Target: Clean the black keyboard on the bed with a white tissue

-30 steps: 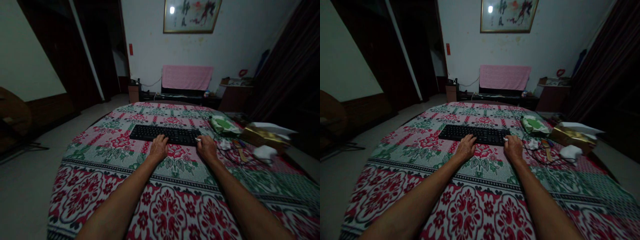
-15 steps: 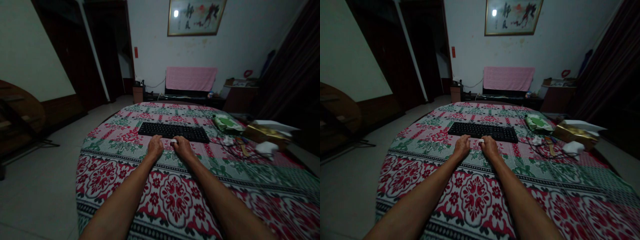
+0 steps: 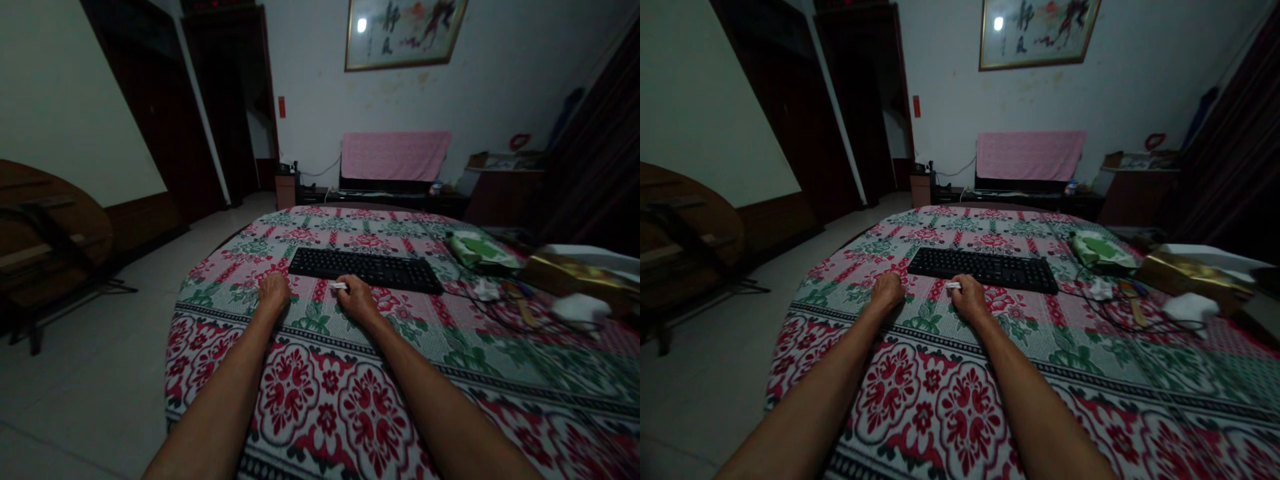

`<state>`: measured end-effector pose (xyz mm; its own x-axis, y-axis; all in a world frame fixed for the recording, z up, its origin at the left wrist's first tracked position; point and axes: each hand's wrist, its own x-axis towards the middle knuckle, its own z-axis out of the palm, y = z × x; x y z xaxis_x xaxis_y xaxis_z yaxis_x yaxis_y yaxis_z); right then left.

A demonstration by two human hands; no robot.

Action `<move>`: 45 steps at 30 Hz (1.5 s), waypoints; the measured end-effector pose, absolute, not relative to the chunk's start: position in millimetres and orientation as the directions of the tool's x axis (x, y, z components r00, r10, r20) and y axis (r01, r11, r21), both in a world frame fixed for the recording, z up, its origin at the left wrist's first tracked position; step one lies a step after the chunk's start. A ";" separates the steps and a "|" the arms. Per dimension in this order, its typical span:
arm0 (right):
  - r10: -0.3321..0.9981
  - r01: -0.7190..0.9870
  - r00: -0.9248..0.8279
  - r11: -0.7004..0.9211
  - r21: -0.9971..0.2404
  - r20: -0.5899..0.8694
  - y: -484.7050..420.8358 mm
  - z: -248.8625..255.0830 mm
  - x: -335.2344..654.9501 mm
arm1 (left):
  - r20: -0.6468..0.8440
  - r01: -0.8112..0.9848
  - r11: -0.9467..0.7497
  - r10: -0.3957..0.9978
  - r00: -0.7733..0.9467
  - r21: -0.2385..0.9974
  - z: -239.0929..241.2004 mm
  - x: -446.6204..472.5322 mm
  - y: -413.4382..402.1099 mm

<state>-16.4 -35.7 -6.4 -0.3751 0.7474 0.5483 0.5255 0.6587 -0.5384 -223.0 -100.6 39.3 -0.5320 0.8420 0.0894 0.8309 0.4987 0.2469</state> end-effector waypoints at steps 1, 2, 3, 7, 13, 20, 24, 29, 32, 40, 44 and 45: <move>0.749 0.520 -0.374 0.658 -0.545 0.547 -35.5 -7.1 -14.9 | 0.100 0.838 0.490 0.846 -0.524 0.241 38.0 -221.9 -100.2; 0.749 0.515 -0.372 0.658 -0.550 0.548 -35.5 -7.6 -13.4 | 0.116 0.843 0.480 0.849 -0.516 0.242 36.8 -221.0 -99.5; 0.749 0.509 -0.368 0.659 -0.554 0.551 -35.8 -7.9 -12.1 | 0.128 0.844 0.473 0.848 -0.514 0.254 36.0 -220.5 -98.7; 0.745 0.482 -0.358 0.664 -0.572 0.563 -36.9 -9.0 -8.7 | 0.091 0.721 0.455 0.811 -0.578 0.523 35.2 -222.0 -93.8; 0.880 0.367 -0.202 0.475 -0.800 0.429 -30.9 -8.7 -5.2 | -0.046 0.385 0.244 0.889 -0.456 0.890 25.5 -191.9 -74.7; 0.966 0.195 -0.046 0.257 -0.947 0.253 -24.5 -5.6 -1.1 | -0.093 -0.051 0.084 0.975 -0.201 0.995 26.4 -137.3 -52.2; 0.974 0.153 -0.069 0.223 -0.963 0.215 -23.0 -4.3 -0.9 | -0.083 -0.287 0.052 0.992 -0.095 0.956 24.7 -128.1 -41.6; 0.975 0.080 -0.095 0.206 -0.975 0.199 -19.5 -6.1 -0.4 | -0.052 -0.257 0.021 0.992 -0.113 0.966 15.4 -125.5 -37.6; 0.978 0.068 -0.093 0.192 -0.979 0.186 -18.0 -6.5 0.2 | -0.043 -0.267 0.016 0.994 -0.097 0.963 13.6 -124.4 -35.8; 0.994 -0.051 -0.102 0.041 -0.998 0.046 -19.5 -0.5 1.1 | -0.155 -0.362 0.133 0.987 -0.032 0.923 25.9 -127.6 -37.7; 0.995 -0.052 -0.095 0.028 -0.998 0.033 -22.7 2.9 0.3 | -0.207 -0.271 0.172 0.973 -0.106 0.947 28.8 -130.7 -40.6; 0.995 -0.060 -0.092 0.022 -0.998 0.028 -23.6 3.7 0.2 | -0.209 -0.233 0.174 0.968 -0.135 0.957 28.7 -130.6 -40.6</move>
